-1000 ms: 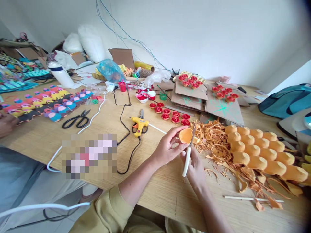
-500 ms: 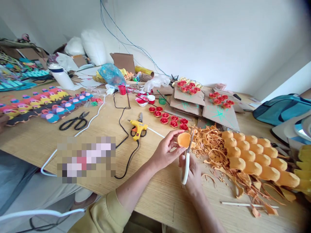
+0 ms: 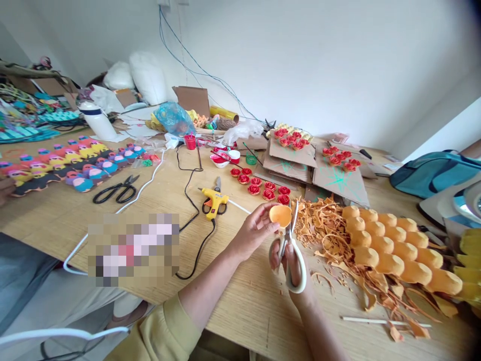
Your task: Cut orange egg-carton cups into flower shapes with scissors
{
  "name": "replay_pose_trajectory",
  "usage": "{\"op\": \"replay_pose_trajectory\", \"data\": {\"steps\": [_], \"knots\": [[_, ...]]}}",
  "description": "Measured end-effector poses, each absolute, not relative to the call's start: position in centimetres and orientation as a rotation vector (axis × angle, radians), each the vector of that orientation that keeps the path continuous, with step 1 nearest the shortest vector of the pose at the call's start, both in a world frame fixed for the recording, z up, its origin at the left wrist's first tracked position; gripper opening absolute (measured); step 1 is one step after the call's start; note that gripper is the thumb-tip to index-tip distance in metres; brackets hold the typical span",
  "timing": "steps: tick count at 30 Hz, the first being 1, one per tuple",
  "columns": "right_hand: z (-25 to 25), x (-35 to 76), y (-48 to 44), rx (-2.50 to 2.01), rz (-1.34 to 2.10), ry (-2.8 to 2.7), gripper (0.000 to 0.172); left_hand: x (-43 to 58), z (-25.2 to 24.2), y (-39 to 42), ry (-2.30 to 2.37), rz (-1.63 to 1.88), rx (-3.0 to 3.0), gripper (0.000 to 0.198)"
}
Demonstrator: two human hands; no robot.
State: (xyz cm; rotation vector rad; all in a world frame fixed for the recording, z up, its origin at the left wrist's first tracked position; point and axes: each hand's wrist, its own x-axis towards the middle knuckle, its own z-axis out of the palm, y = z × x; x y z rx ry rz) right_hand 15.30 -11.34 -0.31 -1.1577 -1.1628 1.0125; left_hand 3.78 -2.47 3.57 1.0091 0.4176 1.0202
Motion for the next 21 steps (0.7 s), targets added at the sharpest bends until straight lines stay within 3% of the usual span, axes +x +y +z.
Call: {"op": "replay_pose_trajectory", "data": {"steps": [12,21], "knots": [[1.2,14.8,-11.5,-0.944,1.198,-1.041,0.051,3.8,3.3,-2.1,0.395,1.032,1.061,0.038],[0.2,15.9,-10.6,-1.117,0.947,-1.159,0.054,3.7,3.0,-1.2,0.354,0.956,0.737,0.037]]}}
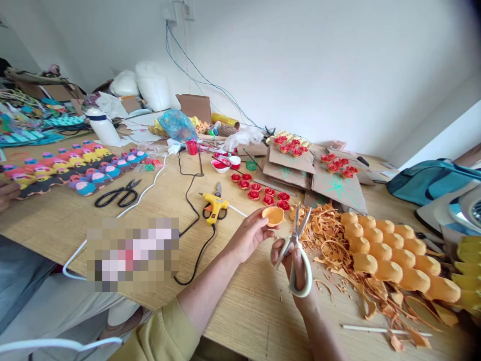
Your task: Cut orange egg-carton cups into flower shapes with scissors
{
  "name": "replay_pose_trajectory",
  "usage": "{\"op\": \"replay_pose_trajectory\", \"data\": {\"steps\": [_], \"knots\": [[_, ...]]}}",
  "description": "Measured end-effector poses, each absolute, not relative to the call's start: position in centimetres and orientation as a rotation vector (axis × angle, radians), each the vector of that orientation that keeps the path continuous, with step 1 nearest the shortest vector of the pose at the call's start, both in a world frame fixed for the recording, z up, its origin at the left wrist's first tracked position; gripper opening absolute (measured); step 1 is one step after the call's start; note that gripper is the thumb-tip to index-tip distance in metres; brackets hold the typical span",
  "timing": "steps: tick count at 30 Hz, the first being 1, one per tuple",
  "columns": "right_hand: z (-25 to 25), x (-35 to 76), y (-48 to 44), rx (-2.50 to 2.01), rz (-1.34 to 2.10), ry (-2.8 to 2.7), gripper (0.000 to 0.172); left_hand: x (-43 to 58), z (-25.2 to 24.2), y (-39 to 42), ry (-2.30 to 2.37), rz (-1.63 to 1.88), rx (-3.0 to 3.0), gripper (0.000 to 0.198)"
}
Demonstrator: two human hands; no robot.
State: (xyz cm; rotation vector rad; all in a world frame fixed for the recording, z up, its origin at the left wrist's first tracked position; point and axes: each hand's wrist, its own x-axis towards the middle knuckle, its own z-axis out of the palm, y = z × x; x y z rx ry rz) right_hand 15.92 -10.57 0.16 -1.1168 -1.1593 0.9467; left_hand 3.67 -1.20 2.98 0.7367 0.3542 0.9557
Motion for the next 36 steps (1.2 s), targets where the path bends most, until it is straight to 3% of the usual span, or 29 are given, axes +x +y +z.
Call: {"op": "replay_pose_trajectory", "data": {"steps": [7,16,27,36], "knots": [[-1.9,16.5,-10.2,-1.215,0.953,-1.172,0.055,3.7,2.7,-1.0,0.334,0.92,0.556,0.028],[1.8,15.1,-10.9,-1.033,1.2,-1.084,0.059,4.0,2.4,-1.1,0.367,0.946,0.734,0.039],[0.8,15.4,-11.2,-0.76,1.534,-0.948,0.063,4.1,1.5,-0.8,0.332,0.911,0.952,0.044],[1.7,15.7,-11.5,-0.799,1.548,-0.976,0.076,4.3,2.4,-1.4,0.271,0.899,0.824,0.045]]}}
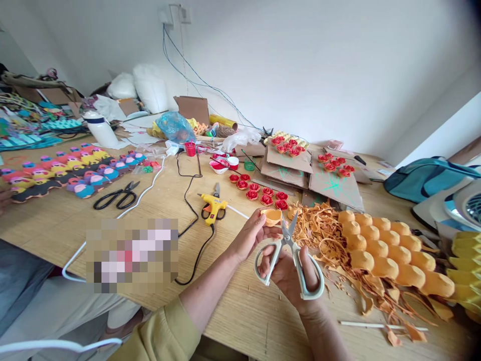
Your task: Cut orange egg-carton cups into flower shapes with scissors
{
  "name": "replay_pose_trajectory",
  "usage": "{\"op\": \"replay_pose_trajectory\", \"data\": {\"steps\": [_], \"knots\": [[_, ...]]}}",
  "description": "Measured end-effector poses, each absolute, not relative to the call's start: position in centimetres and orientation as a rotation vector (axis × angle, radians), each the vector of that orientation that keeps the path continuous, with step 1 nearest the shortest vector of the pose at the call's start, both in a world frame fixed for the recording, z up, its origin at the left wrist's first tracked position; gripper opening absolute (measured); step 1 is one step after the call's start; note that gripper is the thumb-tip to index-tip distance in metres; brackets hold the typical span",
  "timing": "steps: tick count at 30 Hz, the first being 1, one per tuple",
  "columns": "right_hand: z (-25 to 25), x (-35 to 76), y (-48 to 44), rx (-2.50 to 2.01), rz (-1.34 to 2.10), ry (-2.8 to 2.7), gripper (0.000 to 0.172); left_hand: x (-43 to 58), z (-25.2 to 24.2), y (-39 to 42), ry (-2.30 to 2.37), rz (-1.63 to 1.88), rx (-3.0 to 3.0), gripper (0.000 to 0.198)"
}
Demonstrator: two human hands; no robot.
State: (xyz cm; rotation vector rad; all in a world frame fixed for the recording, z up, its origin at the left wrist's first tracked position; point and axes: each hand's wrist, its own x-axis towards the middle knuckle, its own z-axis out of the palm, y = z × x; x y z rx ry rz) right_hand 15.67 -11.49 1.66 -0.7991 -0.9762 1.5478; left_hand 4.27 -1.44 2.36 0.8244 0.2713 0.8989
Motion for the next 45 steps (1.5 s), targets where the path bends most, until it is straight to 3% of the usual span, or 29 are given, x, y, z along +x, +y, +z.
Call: {"op": "replay_pose_trajectory", "data": {"steps": [8,17,23,27,31,36,40,45], "knots": [[1.9,15.8,-11.7,-0.777,1.613,-0.93,0.082,4.2,1.9,-1.2,0.192,0.694,0.712,0.057],[2.1,16.0,-11.9,-0.756,1.627,-0.93,0.088,4.5,2.0,-1.2,0.341,0.958,0.833,0.044],[2.6,17.7,-12.2,-0.991,1.364,-0.973,0.066,4.2,2.1,-0.4,0.442,1.193,0.8,0.043],[3.3,19.9,-13.7,-1.791,1.105,-1.37,0.053,4.0,2.4,-0.2,0.457,1.225,0.734,0.038],[3.8,20.5,-15.4,-2.331,0.55,-1.741,0.044,3.9,2.6,-0.3,0.446,1.219,0.703,0.037],[2.7,21.7,-16.9,-2.401,0.524,-1.99,0.034,3.8,2.6,-0.2,0.447,1.212,0.692,0.039],[1.9,23.9,-17.2,-2.56,0.226,-1.77,0.039,3.9,2.5,-0.2,0.459,1.211,0.657,0.036],[1.6,23.5,-16.3,-2.419,0.326,-1.884,0.034,4.0,2.6,-0.4,0.44,1.205,0.644,0.032]]}}
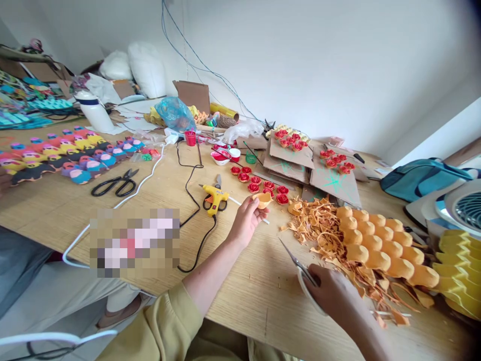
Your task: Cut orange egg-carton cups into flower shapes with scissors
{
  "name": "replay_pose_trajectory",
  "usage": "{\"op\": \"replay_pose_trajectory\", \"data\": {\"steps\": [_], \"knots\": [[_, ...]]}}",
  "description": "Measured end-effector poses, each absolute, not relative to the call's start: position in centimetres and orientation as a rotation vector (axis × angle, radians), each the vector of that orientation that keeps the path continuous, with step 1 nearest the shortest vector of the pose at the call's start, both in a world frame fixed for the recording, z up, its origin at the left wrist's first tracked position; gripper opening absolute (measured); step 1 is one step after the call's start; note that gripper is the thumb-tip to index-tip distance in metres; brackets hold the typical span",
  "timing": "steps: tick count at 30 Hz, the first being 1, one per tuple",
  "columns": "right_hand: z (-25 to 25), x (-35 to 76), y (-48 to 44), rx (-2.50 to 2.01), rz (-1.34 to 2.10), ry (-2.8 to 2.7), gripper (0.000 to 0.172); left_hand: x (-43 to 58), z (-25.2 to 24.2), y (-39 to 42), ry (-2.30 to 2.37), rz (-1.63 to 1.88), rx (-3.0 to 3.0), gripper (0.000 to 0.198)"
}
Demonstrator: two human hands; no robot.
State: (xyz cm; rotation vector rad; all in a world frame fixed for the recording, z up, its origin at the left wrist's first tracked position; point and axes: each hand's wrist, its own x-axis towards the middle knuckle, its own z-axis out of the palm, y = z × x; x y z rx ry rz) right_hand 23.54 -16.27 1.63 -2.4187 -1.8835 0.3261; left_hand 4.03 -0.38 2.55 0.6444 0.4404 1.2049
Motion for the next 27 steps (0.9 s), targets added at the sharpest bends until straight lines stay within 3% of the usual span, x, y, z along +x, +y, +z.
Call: {"op": "replay_pose_trajectory", "data": {"steps": [5,10,17,27], "knots": [[2.7,23.3,-13.2,-2.367,0.22,-1.718,0.041,3.8,2.6,-0.3,0.367,1.143,0.596,0.04],[3.8,21.5,-10.2,-1.962,0.33,-1.556,0.048,3.6,2.7,-0.3,0.339,1.095,0.594,0.047],[2.0,18.9,-10.0,-1.631,0.634,-1.566,0.033,3.5,2.9,-0.7,0.439,1.125,0.809,0.05],[0.6,18.8,-10.2,-1.669,0.321,-1.699,0.016,3.7,2.2,-0.9,0.427,1.037,0.845,0.047]]}}
